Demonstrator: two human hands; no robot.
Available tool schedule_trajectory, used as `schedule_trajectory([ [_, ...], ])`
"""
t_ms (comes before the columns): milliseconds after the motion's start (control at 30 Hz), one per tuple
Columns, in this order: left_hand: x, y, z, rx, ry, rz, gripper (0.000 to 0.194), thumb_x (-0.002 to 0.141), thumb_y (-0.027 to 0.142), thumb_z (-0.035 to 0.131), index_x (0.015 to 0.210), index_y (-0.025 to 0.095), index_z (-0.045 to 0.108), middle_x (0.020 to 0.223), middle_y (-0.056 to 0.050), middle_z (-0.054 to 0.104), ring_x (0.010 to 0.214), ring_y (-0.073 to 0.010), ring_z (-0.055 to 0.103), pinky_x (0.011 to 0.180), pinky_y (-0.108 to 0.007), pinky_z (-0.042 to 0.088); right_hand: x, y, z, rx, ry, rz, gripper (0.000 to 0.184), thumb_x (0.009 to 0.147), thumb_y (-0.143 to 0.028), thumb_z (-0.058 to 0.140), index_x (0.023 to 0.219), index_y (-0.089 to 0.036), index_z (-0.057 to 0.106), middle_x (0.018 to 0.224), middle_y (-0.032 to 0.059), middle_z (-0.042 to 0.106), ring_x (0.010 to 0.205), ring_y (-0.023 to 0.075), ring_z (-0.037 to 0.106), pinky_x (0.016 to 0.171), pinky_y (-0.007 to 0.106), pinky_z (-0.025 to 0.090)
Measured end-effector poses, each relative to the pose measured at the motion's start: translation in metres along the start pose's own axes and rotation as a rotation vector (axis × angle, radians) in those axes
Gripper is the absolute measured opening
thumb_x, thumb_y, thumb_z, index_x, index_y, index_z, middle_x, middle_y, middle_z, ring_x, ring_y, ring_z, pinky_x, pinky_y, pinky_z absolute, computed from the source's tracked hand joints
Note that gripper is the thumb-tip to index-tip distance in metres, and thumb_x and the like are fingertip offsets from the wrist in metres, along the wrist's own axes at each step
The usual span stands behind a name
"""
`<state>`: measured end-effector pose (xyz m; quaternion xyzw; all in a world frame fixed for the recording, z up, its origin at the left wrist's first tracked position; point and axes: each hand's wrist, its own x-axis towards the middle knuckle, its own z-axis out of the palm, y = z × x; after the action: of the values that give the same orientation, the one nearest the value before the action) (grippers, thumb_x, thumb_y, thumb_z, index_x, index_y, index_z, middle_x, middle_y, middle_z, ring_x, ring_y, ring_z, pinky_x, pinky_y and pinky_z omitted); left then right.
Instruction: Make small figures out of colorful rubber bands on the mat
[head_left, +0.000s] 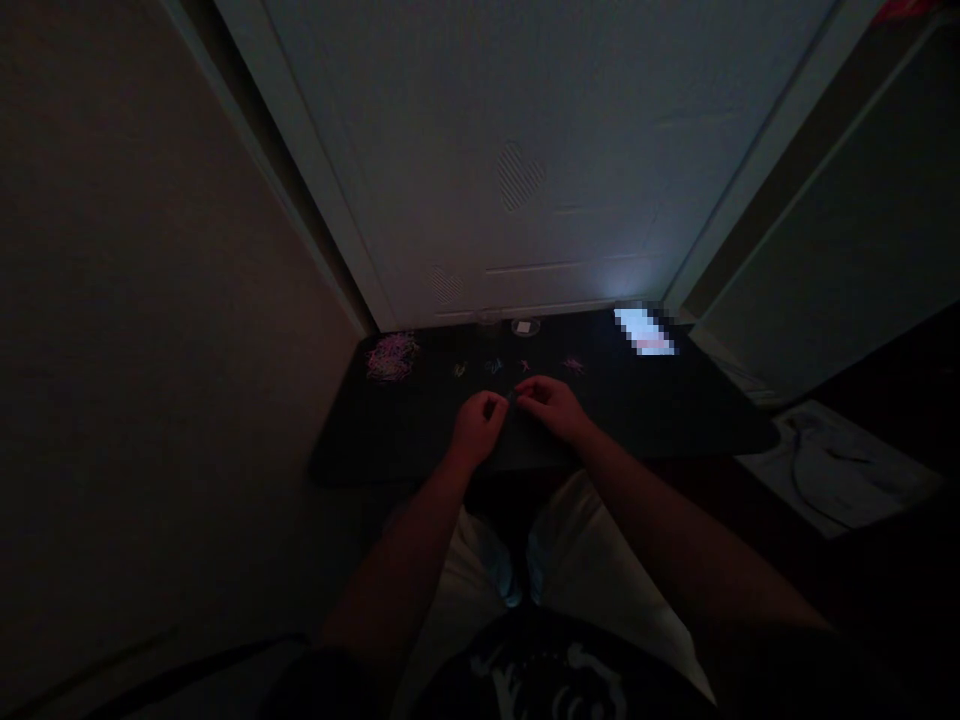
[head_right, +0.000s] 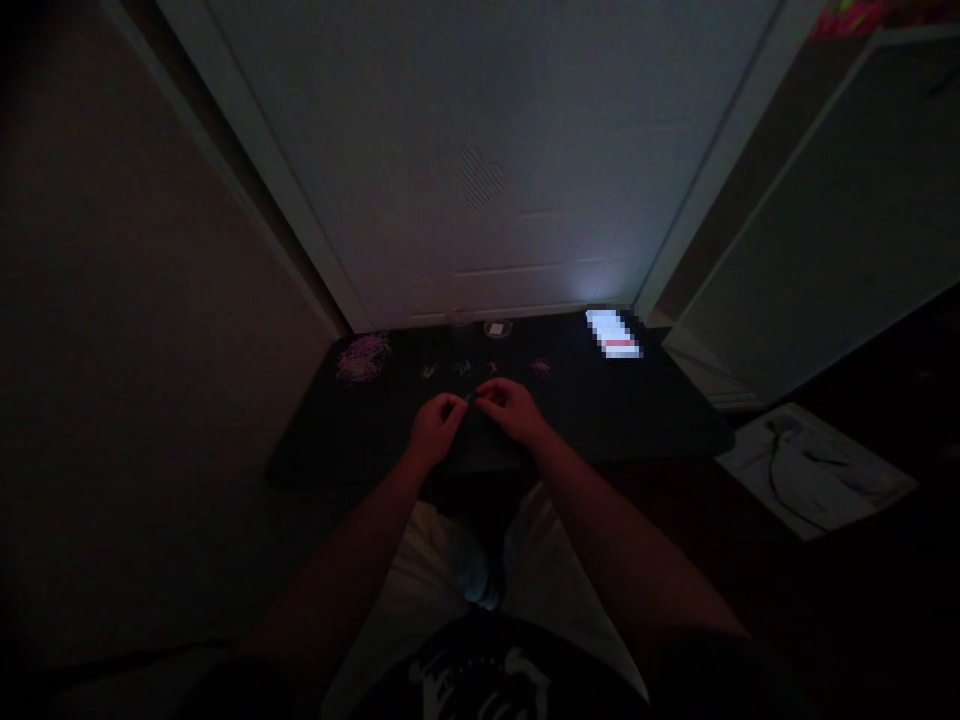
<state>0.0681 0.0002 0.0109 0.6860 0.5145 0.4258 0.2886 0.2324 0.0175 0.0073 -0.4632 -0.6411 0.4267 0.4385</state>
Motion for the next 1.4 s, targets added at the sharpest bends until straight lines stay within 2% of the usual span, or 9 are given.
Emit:
schedule_trajectory([
  [133, -0.0019, -0.0018, -0.0008, 0.089, -0.043, 0.024, 0.017, 0.082, 0.029, 0.049, 0.076, 0.016, 0.059, 0.075, -0.002, 0.063, 0.069, -0.0117, 0.056, 0.065, -0.024, 0.042, -0.0067, 0.0027, 0.0019, -0.089, -0.030, -0.070, 0.027, 0.069, -0.033, 0.062, 0.091, -0.018, 0.065, 0.067, -0.0004, 0.059, 0.058, 0.0117, 0.051, 0.056, 0.025, 0.041],
  [333, -0.0024, -0.0024, 0.0026, 0.189, -0.093, 0.060, 0.014, 0.080, 0.027, 0.051, 0.079, 0.017, 0.060, 0.077, -0.002, 0.063, 0.069, -0.0121, 0.056, 0.065, -0.025, 0.043, -0.0108, 0.0009, 0.0015, -0.101, -0.017, -0.086, 0.021, 0.073, -0.033, 0.059, 0.085, -0.017, 0.065, 0.070, 0.0018, 0.063, 0.062, 0.0133, 0.055, 0.059, 0.026, 0.043],
  [600, -0.0038, -0.0044, 0.0033, 0.193, -0.114, 0.045, 0.016, 0.080, 0.030, 0.051, 0.079, 0.018, 0.062, 0.078, -0.002, 0.064, 0.070, -0.0124, 0.057, 0.065, -0.025, 0.044, -0.0110, 0.0008, 0.0008, -0.135, 0.004, -0.078, 0.016, 0.074, -0.032, 0.057, 0.076, -0.018, 0.064, 0.074, 0.0026, 0.066, 0.069, 0.0151, 0.058, 0.066, 0.028, 0.044],
  [867, -0.0038, -0.0013, 0.0026, 0.195, -0.134, 0.030, 0.018, 0.080, 0.032, 0.052, 0.081, 0.018, 0.064, 0.078, -0.003, 0.065, 0.071, -0.0137, 0.057, 0.065, -0.026, 0.044, -0.0112, -0.0001, 0.0002, -0.143, 0.010, -0.061, 0.017, 0.074, -0.032, 0.055, 0.077, -0.018, 0.065, 0.078, 0.0034, 0.067, 0.073, 0.0164, 0.059, 0.070, 0.029, 0.045],
  [1067, -0.0043, 0.0006, 0.0011, 0.232, -0.173, 0.046, 0.018, 0.080, 0.031, 0.052, 0.080, 0.018, 0.064, 0.078, -0.003, 0.065, 0.071, -0.0140, 0.057, 0.063, -0.025, 0.042, -0.0103, 0.0016, -0.0004, -0.166, -0.058, -0.100, 0.018, 0.075, -0.029, 0.055, 0.084, -0.018, 0.067, 0.080, 0.0035, 0.067, 0.072, 0.0156, 0.059, 0.068, 0.028, 0.045],
  [1167, -0.0045, 0.0006, 0.0013, 0.227, -0.169, 0.050, 0.020, 0.081, 0.032, 0.050, 0.080, 0.018, 0.064, 0.079, -0.003, 0.065, 0.071, -0.0137, 0.057, 0.063, -0.025, 0.042, -0.0100, 0.0023, -0.0007, -0.164, -0.028, -0.102, 0.018, 0.075, -0.029, 0.055, 0.081, -0.017, 0.067, 0.080, 0.0044, 0.067, 0.073, 0.0160, 0.060, 0.069, 0.029, 0.045],
  [1400, -0.0049, 0.0006, 0.0018, 0.190, -0.156, 0.029, 0.018, 0.080, 0.032, 0.051, 0.079, 0.018, 0.064, 0.077, -0.002, 0.065, 0.070, -0.0135, 0.057, 0.063, -0.025, 0.042, -0.0106, -0.0014, -0.0015, -0.183, 0.040, -0.029, 0.020, 0.076, -0.031, 0.053, 0.082, -0.017, 0.065, 0.074, 0.0035, 0.066, 0.063, 0.0137, 0.057, 0.059, 0.026, 0.042],
])
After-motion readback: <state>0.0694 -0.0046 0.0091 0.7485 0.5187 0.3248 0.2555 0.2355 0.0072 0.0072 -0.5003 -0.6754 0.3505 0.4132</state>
